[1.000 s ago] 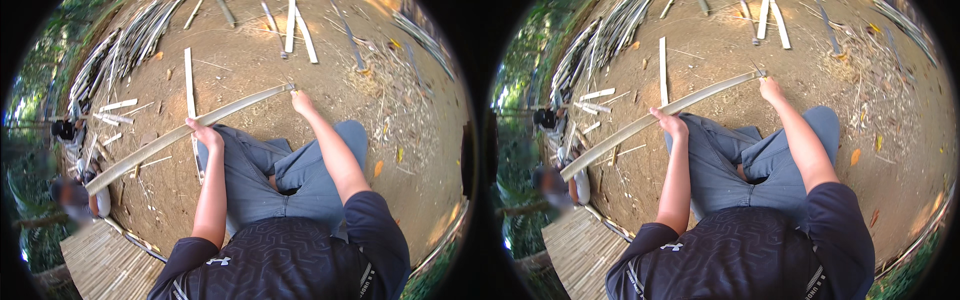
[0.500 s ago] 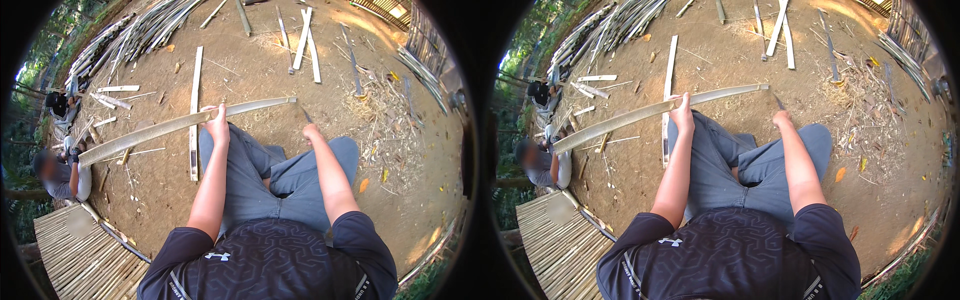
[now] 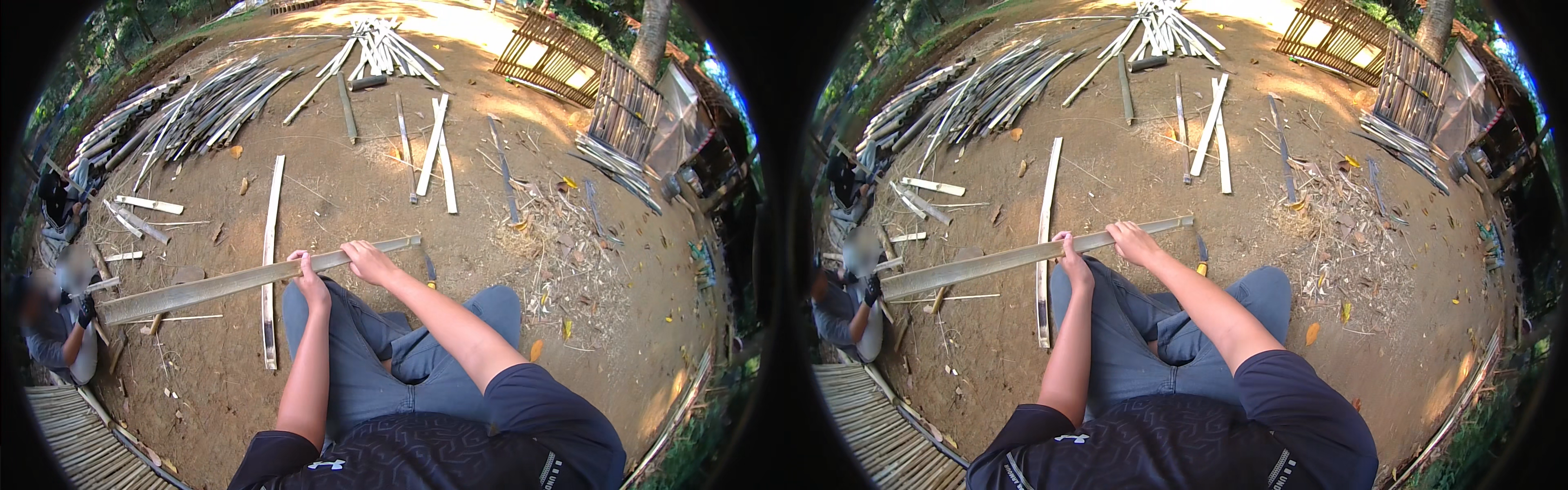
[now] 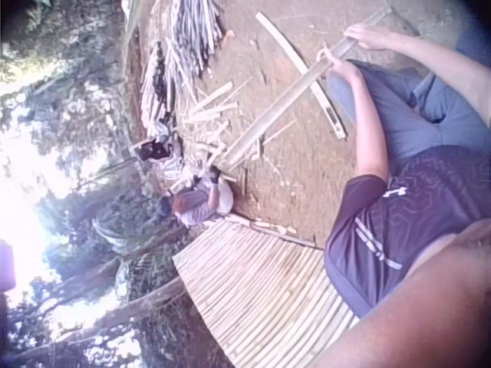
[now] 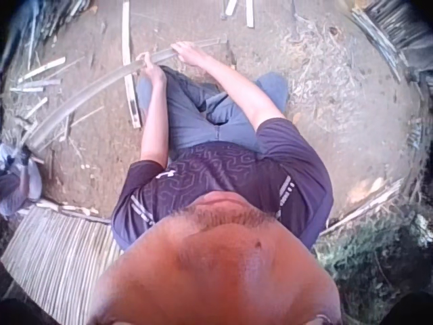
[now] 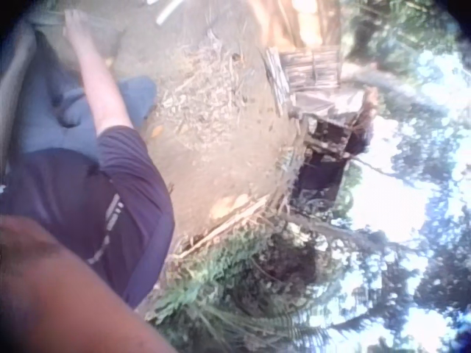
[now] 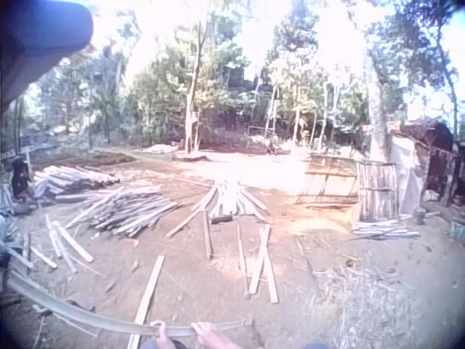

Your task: The person shaves a long bamboo strip with a knife, smoothing the surface and edges while sitting on the ground.

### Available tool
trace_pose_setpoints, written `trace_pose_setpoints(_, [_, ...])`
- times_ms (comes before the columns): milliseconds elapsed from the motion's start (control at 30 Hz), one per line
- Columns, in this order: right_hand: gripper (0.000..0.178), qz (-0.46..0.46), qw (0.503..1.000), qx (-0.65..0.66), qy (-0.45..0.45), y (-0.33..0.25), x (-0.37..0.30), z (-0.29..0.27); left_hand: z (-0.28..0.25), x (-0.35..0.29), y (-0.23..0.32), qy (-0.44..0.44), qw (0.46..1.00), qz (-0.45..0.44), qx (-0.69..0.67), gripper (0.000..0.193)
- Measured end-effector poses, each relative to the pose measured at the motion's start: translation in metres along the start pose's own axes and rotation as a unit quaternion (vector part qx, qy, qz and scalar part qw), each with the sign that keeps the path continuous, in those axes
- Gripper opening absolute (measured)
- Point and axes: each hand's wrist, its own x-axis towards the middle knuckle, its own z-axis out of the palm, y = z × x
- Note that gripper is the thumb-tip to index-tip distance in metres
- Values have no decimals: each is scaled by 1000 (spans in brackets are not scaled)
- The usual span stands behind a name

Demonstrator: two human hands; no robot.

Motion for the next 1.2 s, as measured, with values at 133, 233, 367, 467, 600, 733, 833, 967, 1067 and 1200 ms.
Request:
trace_pose_setpoints(133, [38, -28, 998, -48, 10, 13, 15, -11, -2, -3, -7, -43, 998, -32, 19, 31])
trace_pose_setpoints(233, [39, -41, 991, -128, 3, 27, 32, -51, 4, -5, -6, -92, 995, 42, 17, 39])
trace_pose_setpoints(367, [46, -39, 972, -233, 4, 39, 42, -139, 0, -3, -9, -123, 992, -1, -13, 39])
trace_pose_setpoints(467, [55, -44, 967, -246, 44, 34, 20, -208, -5, 0, -10, -124, 992, -18, -2, 31])
trace_pose_setpoints(600, [48, 51, 977, -195, 67, 25, -45, -285, 3, -6, -7, -151, 988, -45, -4, 21])
trace_pose_setpoints(733, [47, 156, 981, -117, 19, 23, -103, -298, -2, 7, -17, -198, 978, -46, 34, 11])
trace_pose_setpoints(833, [47, 230, 973, -27, -23, 37, -152, -281, 6, -5, -13, -277, 957, -68, 44, 26])
trace_pose_setpoints(967, [47, 299, 944, 96, -107, 28, -162, -257, 5, -8, -5, -352, 926, -119, 62, 50])
trace_pose_setpoints(1067, [48, 280, 943, 136, -120, 28, -166, -232, 7, -12, 1, -351, 927, -119, 55, 54])
trace_pose_setpoints(1200, [47, 278, 937, 117, -177, 6, -151, -216, 5, -11, 4, -321, 936, -134, 58, 51])
